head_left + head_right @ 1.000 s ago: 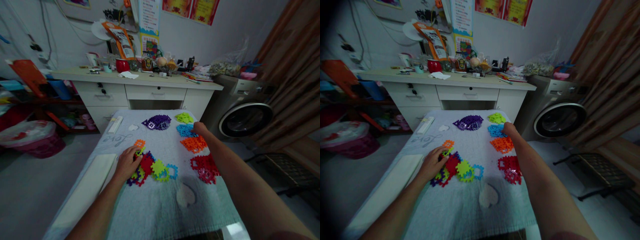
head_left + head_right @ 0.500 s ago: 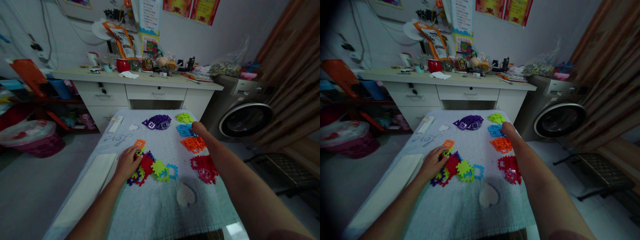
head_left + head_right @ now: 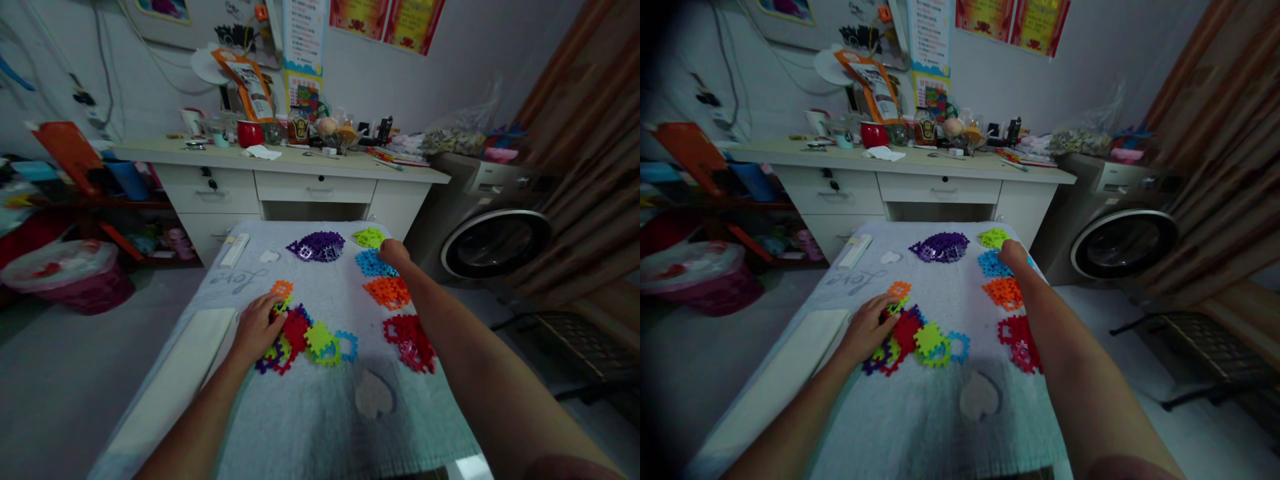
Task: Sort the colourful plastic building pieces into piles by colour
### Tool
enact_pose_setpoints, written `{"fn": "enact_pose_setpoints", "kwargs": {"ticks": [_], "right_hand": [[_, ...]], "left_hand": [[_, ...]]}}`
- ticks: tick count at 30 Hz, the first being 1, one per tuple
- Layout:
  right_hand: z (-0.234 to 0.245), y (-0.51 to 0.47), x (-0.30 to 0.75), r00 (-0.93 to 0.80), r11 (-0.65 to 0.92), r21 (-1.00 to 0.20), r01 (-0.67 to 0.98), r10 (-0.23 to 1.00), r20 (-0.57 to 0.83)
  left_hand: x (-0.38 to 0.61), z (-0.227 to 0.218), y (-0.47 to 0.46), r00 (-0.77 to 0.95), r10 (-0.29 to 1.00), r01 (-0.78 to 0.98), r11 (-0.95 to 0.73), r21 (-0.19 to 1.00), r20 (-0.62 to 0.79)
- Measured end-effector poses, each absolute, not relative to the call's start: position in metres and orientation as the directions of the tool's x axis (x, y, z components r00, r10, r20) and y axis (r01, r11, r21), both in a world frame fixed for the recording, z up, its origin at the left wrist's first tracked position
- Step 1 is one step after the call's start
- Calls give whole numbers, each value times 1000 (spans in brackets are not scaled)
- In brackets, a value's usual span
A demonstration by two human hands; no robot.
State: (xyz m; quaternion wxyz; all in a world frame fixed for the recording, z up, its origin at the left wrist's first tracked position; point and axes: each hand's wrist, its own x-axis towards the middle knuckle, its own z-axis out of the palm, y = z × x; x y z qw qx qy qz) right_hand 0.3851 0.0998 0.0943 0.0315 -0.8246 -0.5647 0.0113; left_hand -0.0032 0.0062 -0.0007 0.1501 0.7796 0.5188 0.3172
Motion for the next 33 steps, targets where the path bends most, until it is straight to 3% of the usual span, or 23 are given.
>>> {"fn": "enact_pose_setpoints", "kwargs": {"ticks": [9,15,18,21,25,28,33], "right_hand": [[96,94,387,429,-416,-138,899,899,85],[123,76,378,433,-339,-344,876,867,246],[125,59,346,320,-197,-437,878,919,229],[113,36,303,63,8,-510,860,991,122],[85,8,261,-184,174,-558,811,982,40],[62,-2,252,-195,159,-606,779,981,6],[29,0,253,-144,187,-684,705,982,120]], "left_hand": [[-4,-3,7,259,907,713,-411,568,331],[-4,-3,7,264,901,714,-423,558,345],[-4,-4,8,267,901,716,-423,555,342],[-4,-6,9,270,901,717,-424,553,340],[-5,-9,10,262,896,693,-434,576,359],[-6,-9,10,237,897,666,-430,610,373],[-7,-2,9,205,897,632,-427,647,391]]}}
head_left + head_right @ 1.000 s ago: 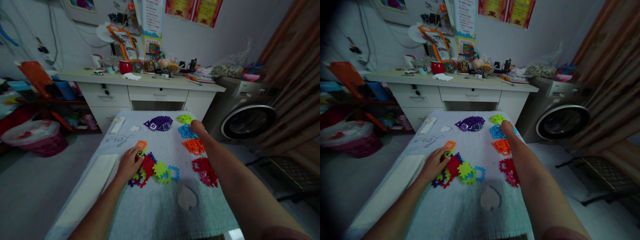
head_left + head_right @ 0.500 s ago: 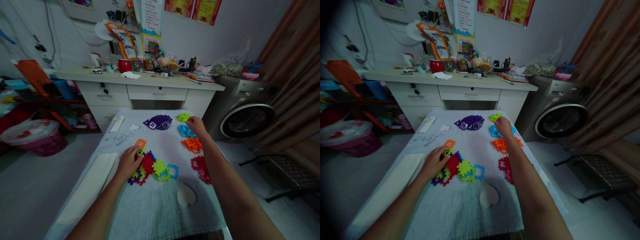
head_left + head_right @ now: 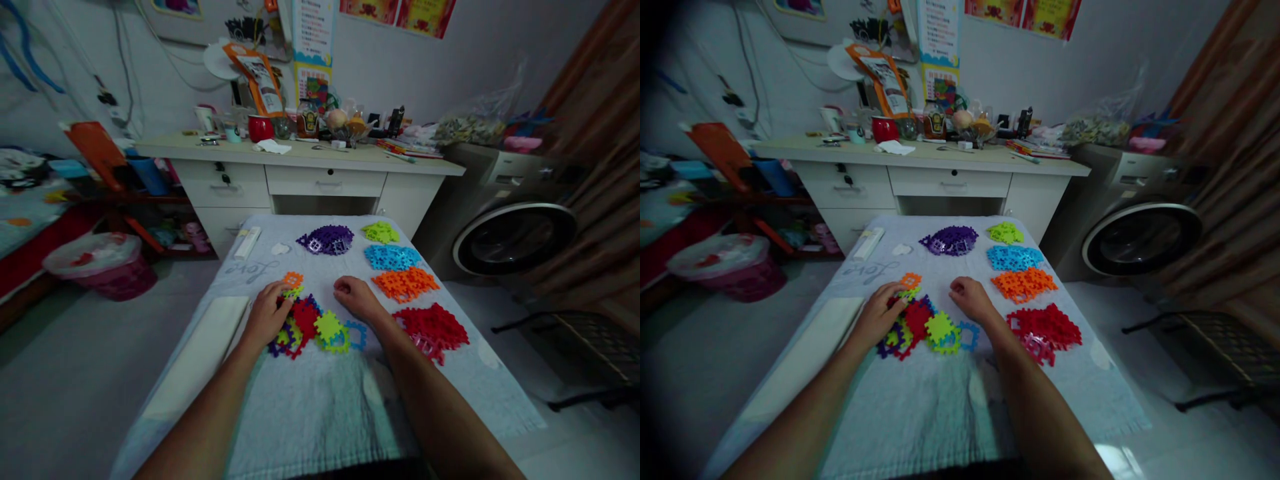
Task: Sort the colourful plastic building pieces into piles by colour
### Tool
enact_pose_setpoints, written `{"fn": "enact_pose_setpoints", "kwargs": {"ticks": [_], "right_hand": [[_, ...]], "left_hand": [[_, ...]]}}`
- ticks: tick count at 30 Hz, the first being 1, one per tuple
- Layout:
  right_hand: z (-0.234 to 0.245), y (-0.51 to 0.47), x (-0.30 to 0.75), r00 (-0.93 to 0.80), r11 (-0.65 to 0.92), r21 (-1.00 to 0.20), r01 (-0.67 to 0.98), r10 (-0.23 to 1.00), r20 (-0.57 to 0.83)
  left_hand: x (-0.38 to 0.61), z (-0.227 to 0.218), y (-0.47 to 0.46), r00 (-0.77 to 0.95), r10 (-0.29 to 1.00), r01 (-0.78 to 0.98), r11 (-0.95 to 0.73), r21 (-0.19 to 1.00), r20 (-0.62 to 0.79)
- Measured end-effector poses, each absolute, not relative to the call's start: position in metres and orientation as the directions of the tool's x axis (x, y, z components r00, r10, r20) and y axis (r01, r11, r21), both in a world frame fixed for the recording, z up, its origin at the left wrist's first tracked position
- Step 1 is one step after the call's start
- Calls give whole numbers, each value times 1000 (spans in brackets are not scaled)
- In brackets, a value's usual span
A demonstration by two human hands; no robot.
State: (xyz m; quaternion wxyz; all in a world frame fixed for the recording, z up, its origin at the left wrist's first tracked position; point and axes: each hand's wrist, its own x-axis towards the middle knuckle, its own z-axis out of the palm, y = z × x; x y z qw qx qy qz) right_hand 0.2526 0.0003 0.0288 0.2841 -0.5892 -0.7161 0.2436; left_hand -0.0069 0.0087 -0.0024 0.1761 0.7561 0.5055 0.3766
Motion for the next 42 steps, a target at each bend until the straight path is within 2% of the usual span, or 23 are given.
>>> {"fn": "enact_pose_setpoints", "kwargs": {"ticks": [4,7,12,18,21,25,29,34,42], "right_hand": [[25,1,245,-262,340,-671,659,940,219],[29,-1,234,-384,436,-649,624,894,230],[23,-3,221,-462,461,-623,632,869,174],[35,-6,232,-432,458,-625,632,878,206],[59,-22,247,-445,416,-624,661,888,121],[77,-54,253,-417,330,-492,805,906,-75],[70,-74,245,-360,276,-401,873,921,-149],[59,-66,239,-344,288,-409,866,936,-69],[34,-48,230,-246,293,-413,862,955,166]], "left_hand": [[-8,7,5,190,905,640,-409,651,382],[-8,12,2,231,908,646,-412,642,351],[-10,17,-10,351,902,684,-430,589,250],[-7,17,-26,480,867,721,-478,501,136],[-2,14,-28,481,865,750,-490,444,143],[5,10,-27,450,866,764,-500,408,217],[13,10,-26,424,867,760,-497,419,261],[18,11,-22,382,867,738,-494,460,319],[16,10,-13,304,868,664,-488,566,392]]}}
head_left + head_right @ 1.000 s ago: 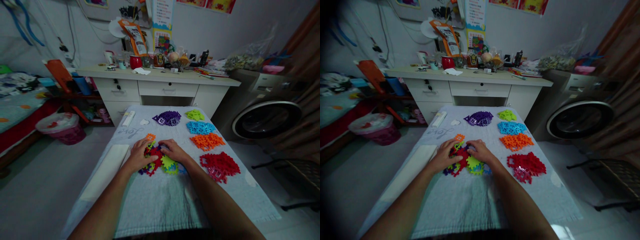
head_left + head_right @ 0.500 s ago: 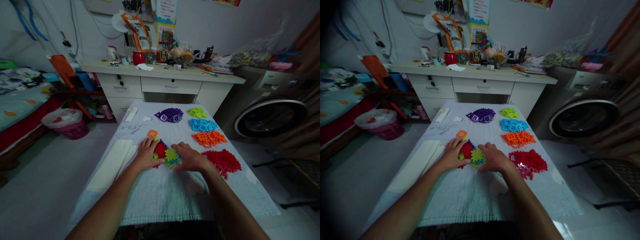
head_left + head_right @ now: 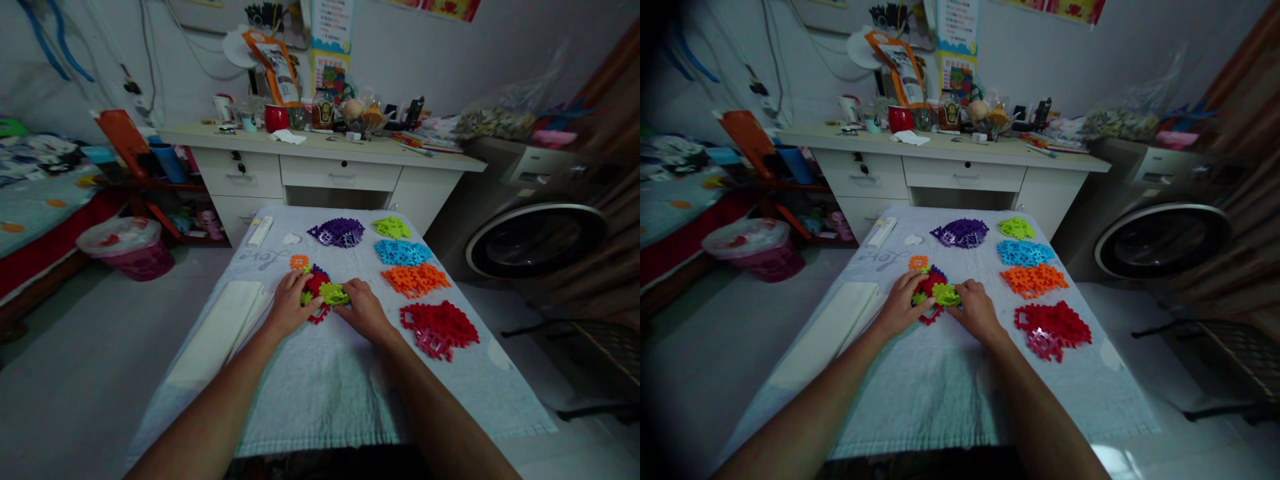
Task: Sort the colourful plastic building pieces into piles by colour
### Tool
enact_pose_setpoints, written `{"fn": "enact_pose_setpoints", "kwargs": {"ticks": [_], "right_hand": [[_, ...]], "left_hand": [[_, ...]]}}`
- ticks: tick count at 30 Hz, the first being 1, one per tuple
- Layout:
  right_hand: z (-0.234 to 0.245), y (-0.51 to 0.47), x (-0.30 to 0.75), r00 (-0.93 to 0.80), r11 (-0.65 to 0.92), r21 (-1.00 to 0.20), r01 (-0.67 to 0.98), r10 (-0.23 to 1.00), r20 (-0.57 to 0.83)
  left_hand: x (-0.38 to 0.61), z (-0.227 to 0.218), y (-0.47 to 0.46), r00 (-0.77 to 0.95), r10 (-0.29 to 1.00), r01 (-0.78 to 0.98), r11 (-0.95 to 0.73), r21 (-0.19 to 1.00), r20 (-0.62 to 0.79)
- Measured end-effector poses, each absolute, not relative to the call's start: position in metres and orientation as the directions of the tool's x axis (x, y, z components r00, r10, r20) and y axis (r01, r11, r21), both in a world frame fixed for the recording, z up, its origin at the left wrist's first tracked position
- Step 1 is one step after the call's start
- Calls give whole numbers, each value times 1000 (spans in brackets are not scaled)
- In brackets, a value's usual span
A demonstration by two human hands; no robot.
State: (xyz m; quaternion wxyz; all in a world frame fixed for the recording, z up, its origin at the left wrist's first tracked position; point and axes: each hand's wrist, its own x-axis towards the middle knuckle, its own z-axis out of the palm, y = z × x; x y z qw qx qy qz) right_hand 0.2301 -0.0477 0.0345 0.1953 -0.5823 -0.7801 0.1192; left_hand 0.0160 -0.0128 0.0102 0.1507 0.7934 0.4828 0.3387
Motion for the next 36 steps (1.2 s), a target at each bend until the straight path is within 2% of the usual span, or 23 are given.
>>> {"fn": "enact_pose_setpoints", "kwargs": {"ticks": [10,14,18,20,25,36], "right_hand": [[26,-48,230,-143,319,-543,777,929,340],[31,-48,233,0,274,-645,714,920,391],[32,-43,242,159,181,-628,757,881,446],[29,-41,247,136,165,-610,775,899,417],[29,-44,248,-115,249,-619,745,962,249],[21,-44,256,-104,214,-574,790,970,218]], "left_hand": [[16,9,-16,364,835,700,-537,470,411],[17,9,-17,384,826,711,-549,439,412],[17,11,-18,367,838,713,-532,457,403],[17,11,-18,348,848,715,-516,472,401],[15,10,-15,311,857,704,-498,506,411],[11,-3,-9,219,893,691,-426,584,394]]}}
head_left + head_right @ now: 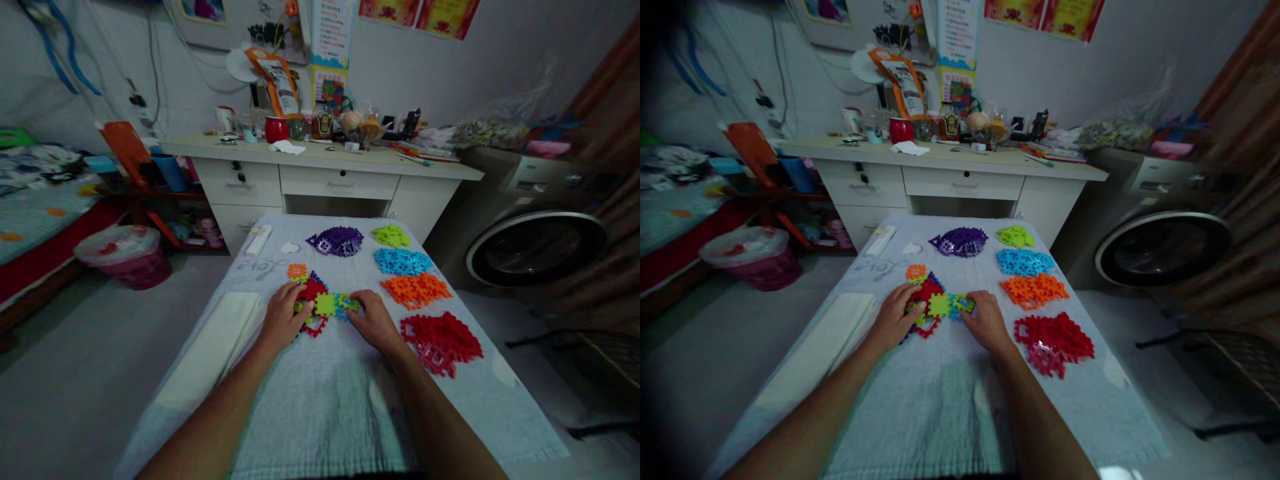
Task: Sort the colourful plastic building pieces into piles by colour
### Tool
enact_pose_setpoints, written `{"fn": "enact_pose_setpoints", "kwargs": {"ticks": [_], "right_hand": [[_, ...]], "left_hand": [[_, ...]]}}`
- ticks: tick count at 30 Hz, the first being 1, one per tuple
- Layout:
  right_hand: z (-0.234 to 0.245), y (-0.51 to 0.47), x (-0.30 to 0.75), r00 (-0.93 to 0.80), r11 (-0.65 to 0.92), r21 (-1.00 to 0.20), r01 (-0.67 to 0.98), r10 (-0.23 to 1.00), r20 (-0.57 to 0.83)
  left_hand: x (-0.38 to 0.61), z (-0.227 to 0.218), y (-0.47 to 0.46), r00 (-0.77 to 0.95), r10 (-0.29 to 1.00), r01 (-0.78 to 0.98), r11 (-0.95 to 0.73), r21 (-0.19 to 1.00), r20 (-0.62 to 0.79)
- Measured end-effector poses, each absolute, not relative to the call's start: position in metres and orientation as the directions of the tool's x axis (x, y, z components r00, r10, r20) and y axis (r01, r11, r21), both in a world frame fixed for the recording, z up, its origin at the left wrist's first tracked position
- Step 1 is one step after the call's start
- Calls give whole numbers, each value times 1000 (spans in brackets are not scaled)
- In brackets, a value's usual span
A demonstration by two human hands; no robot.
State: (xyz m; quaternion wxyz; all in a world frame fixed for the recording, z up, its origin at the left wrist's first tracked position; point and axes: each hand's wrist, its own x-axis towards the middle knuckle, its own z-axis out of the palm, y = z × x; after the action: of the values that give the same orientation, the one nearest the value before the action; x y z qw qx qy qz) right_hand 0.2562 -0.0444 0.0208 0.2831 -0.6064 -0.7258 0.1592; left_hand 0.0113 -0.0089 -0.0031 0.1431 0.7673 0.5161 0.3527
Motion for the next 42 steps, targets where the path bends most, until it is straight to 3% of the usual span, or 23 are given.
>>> {"fn": "enact_pose_setpoints", "kwargs": {"ticks": [4,9,12,21,30,35,42], "right_hand": [[19,-44,257,-112,226,-590,775,968,225],[19,-44,259,-98,201,-601,774,975,201],[19,-43,258,-103,202,-602,772,975,196],[16,-45,257,-28,156,-623,766,977,211],[22,-44,252,-30,77,-584,808,995,91],[46,-43,257,-34,137,-554,821,981,192],[103,4,299,-115,226,-398,889,952,283]], "left_hand": [[11,0,-11,257,892,726,-433,534,373],[11,24,-26,359,900,847,-426,318,248],[12,39,-23,353,916,884,-393,254,190],[19,24,29,120,982,916,-167,366,147],[18,9,30,186,952,843,-282,458,244],[12,8,37,227,921,738,-374,562,315],[8,5,43,196,930,714,-352,605,310]]}}
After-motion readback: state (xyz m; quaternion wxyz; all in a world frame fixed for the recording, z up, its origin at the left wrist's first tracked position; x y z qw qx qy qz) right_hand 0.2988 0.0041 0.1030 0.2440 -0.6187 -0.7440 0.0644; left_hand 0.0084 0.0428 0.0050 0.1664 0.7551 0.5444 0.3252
